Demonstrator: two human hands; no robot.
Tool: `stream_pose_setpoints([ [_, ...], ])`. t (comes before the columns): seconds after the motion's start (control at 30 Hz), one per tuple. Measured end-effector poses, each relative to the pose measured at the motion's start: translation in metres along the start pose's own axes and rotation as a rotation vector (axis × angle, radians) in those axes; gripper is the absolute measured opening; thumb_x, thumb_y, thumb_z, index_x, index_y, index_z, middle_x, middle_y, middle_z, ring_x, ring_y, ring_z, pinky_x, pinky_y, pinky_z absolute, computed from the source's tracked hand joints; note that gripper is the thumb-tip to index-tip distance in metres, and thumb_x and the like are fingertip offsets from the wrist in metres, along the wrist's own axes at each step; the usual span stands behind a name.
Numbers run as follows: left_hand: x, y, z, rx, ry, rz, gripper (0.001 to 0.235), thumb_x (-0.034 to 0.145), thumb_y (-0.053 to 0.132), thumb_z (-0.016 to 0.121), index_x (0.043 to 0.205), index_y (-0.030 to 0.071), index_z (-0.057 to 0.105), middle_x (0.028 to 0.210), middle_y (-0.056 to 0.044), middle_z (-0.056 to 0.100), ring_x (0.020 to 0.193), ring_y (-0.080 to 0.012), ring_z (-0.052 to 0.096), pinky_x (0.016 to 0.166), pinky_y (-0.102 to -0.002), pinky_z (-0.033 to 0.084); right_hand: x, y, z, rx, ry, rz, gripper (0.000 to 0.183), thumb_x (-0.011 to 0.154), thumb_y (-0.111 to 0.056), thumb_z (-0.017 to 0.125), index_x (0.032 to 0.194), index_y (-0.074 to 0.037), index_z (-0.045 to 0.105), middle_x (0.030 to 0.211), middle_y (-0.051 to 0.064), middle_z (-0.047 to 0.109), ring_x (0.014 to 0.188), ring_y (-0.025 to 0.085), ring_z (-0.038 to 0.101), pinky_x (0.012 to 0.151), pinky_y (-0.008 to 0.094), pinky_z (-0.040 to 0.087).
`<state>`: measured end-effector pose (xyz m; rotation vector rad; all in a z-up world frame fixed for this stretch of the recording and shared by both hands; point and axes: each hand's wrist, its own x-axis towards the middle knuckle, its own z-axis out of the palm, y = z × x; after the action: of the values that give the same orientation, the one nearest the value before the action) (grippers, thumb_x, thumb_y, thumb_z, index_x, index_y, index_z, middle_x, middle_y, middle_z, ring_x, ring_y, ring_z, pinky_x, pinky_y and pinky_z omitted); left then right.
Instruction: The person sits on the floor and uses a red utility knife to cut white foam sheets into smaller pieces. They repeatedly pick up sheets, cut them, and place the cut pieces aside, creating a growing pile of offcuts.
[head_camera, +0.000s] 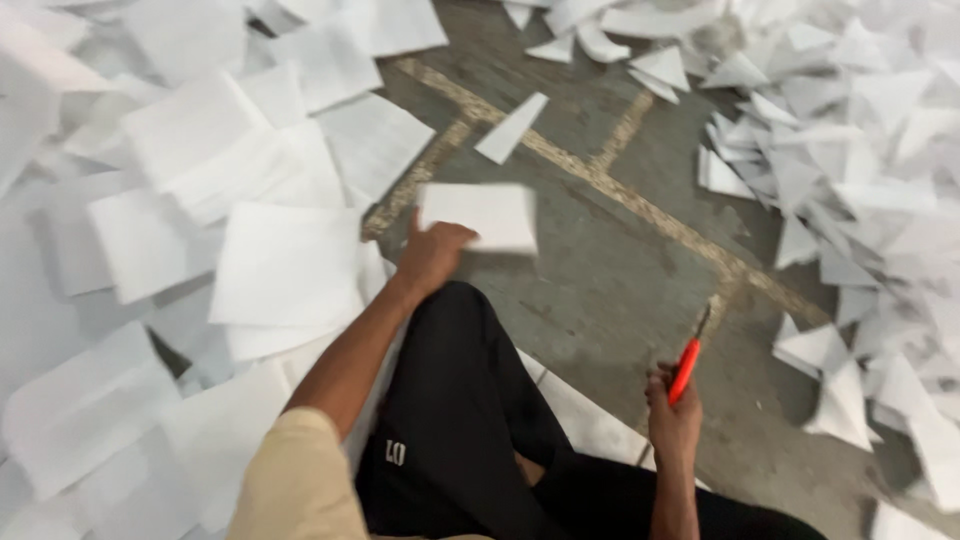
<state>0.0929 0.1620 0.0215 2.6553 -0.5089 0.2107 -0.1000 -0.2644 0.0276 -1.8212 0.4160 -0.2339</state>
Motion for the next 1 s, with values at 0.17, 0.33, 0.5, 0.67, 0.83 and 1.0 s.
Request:
stream_pose_setpoints([
  [0.17,-0.012,0.143,-0.005,-0.08,0.065,0.681,0.012,0.094,0.013,0.071,0.099,0.023,0.072,0.125,0.005,0.068,0.144,-0.0203,0.045,0.124,-0.07,0.009,-0.004,-0.012,-0.033,-0.236,0.201,0.022,0.032,0.098,-0.016,0.067,0.125,0.001,0.067,0.095,0.008,0.064,0.08,0.013,0.058,0.071,0.03,0.048],
  [0.33,-0.008,0.209,-0.01,-0.321,0.133,1.017,0.025,0.102,0.005,0.07,0.113,0.026,0.064,0.156,-0.001,0.05,0.156,-0.0247,0.033,0.136,-0.052,0.02,-0.005,-0.02,-0.056,0.019,0.315,0.341,0.027,0.106,-0.024,0.068,0.118,0.001,0.067,0.081,0.01,0.055,0.064,0.018,0.047,0.057,0.035,0.038],
  [0.5,0.003,0.218,-0.01,-0.297,0.277,0.657,0.04,0.1,0.021,0.061,0.14,0.018,0.055,0.144,-0.018,0.053,0.14,-0.0338,0.045,0.119,-0.052,0.036,-0.009,-0.014,-0.051,0.309,0.452,0.107,0.012,0.107,-0.011,0.064,0.11,0.0,0.062,0.089,0.002,0.062,0.072,0.011,0.054,0.062,0.029,0.044],
  [0.67,-0.004,0.237,0.025,-1.022,-0.145,-0.007,0.056,0.106,0.042,0.046,0.149,0.005,0.043,0.125,-0.018,0.069,0.117,-0.0331,0.066,0.102,-0.04,0.048,-0.011,-0.004,-0.038,0.438,0.498,-0.095,0.009,0.105,-0.01,0.061,0.114,-0.007,0.061,0.099,-0.002,0.064,0.087,0.008,0.06,0.075,0.025,0.05],
  [0.83,-0.013,0.248,0.089,-0.958,-0.303,-0.346,0.052,0.109,0.041,0.046,0.133,-0.004,0.054,0.115,-0.026,0.065,0.108,-0.0386,0.063,0.097,-0.044,0.049,-0.012,0.013,-0.038,0.905,0.499,0.251,0.029,0.103,-0.031,0.045,0.109,-0.007,0.061,0.097,0.0,0.071,0.091,0.014,0.07,0.084,0.03,0.06],
  [1.0,-0.034,0.259,0.144,-1.11,-0.388,-0.383,0.048,0.107,0.037,0.051,0.13,-0.005,0.059,0.116,-0.026,0.066,0.106,-0.0364,0.064,0.096,-0.045,0.049,-0.023,0.028,-0.016,0.334,0.311,-0.08,0.035,0.109,-0.037,0.05,0.122,-0.005,0.053,0.102,0.003,0.063,0.089,0.015,0.063,0.075,0.033,0.055],
])
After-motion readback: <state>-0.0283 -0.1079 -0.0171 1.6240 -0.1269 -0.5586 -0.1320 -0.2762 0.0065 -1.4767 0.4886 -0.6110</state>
